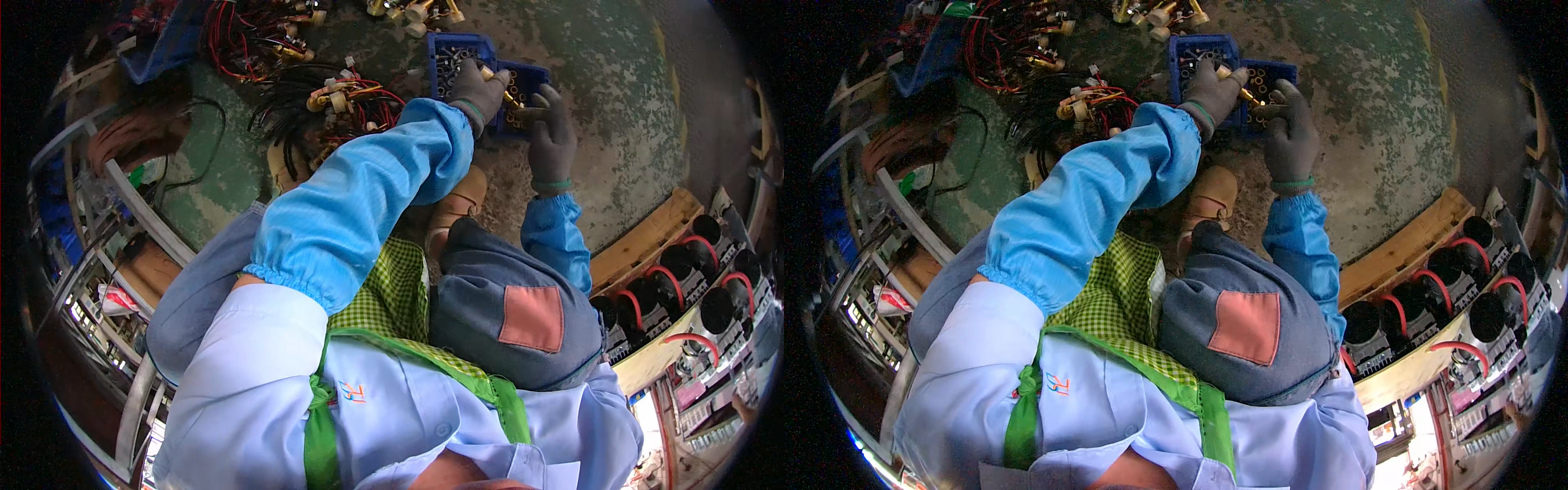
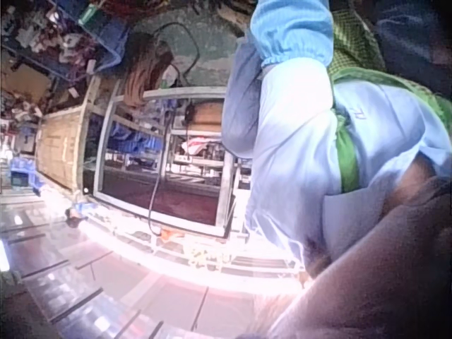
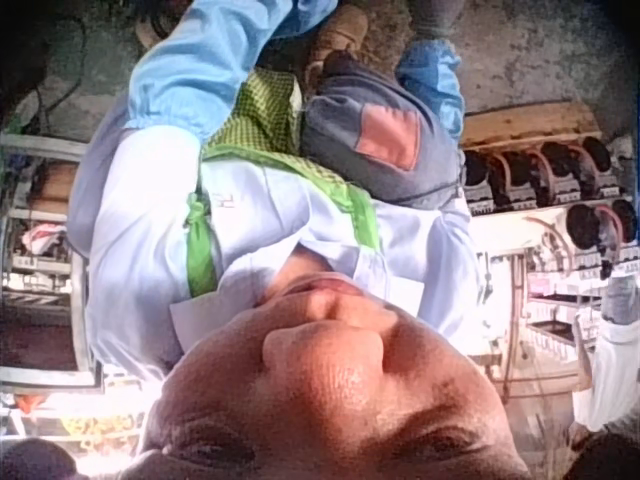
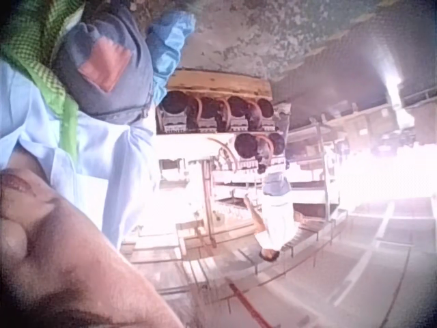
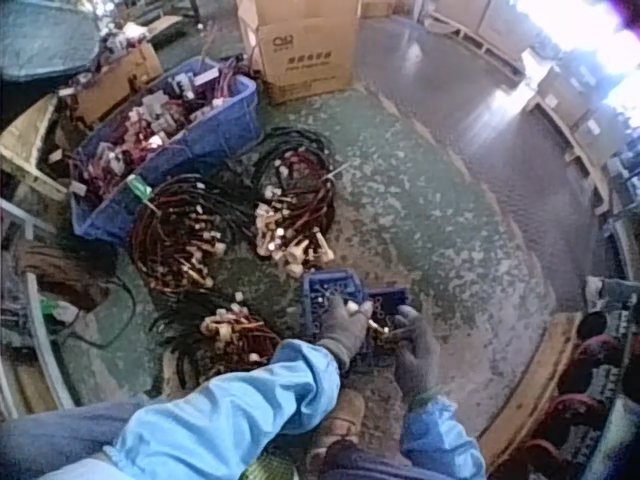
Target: The person assembles wiring harnesses by hand, attaching connectors to wires and securing them.
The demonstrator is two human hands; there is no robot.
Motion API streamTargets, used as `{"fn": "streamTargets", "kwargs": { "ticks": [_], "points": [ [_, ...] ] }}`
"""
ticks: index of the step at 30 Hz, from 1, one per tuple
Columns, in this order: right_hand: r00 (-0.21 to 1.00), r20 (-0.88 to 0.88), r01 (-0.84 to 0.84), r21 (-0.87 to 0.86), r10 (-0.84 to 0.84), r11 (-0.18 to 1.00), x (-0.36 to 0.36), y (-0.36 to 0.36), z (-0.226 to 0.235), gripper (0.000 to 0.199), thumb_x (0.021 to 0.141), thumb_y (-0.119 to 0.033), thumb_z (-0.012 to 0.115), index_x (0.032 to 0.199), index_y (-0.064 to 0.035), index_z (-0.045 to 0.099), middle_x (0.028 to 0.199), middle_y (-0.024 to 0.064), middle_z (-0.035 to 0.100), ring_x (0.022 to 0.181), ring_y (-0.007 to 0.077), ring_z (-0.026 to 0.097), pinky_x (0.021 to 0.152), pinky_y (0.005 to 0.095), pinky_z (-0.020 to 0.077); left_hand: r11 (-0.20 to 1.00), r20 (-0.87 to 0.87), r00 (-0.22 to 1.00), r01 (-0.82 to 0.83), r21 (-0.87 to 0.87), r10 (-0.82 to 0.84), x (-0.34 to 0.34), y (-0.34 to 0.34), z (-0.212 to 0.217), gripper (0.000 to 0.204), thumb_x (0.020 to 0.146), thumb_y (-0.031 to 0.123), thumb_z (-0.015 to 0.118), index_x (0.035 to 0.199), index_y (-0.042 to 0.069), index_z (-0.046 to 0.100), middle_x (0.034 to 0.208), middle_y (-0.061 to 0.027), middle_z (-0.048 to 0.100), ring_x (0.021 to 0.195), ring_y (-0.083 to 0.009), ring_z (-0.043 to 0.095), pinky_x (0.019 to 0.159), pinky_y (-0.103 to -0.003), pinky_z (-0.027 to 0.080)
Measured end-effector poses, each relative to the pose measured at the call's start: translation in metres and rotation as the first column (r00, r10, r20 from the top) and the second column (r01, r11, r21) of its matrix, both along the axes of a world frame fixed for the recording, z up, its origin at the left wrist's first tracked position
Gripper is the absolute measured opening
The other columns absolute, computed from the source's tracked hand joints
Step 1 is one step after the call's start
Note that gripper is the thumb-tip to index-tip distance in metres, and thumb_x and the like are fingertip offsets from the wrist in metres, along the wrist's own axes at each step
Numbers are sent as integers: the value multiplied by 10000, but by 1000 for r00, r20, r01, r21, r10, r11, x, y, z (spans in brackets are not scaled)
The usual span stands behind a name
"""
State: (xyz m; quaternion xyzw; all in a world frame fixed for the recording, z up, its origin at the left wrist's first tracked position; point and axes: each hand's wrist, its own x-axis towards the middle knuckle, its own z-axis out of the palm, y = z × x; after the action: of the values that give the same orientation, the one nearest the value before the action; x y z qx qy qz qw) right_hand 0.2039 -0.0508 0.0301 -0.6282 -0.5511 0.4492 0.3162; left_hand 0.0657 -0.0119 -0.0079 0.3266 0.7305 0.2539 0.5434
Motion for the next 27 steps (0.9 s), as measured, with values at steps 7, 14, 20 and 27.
{"fn": "streamTargets", "kwargs": {
  "ticks": [7,14,20,27],
  "points": [
    [992,53,109,157,-118,982,-7,7,-1,380,860,-143,543,1230,-75,488,1097,149,597,1032,250,567,841,374,474,999,56,998,2,-41,0,-5,5,2,525,833,374,594,1126,-23,415,1031,-209,537,958,-340,562,823,-447,445],
    [970,-241,-121,-313,44,942,9,20,-33,349,886,-249,565,1156,-31,527,1012,91,596,879,198,574,736,319,474,1000,173,985,8,-29,-3,-4,1,9,495,830,366,615,1101,-4,430,973,-174,564,914,-300,579,773,-419,472],
    [799,-500,-30,-588,-334,809,25,1,-31,308,878,-245,577,1086,-18,555,987,60,592,818,161,561,667,277,465,941,173,983,2,339,-64,-61,24,16,392,843,361,611,1060,48,520,899,-65,560,793,-206,580,672,-364,481],
    [916,-150,-390,-552,372,737,-21,-50,-56,399,852,-315,600,1146,-52,546,911,121,631,809,236,606,714,348,495,961,405,876,205,183,-264,-237,33,85,345,865,347,568,1123,119,541,956,-28,558,836,-160,577,688,-305,494]
  ]
}}
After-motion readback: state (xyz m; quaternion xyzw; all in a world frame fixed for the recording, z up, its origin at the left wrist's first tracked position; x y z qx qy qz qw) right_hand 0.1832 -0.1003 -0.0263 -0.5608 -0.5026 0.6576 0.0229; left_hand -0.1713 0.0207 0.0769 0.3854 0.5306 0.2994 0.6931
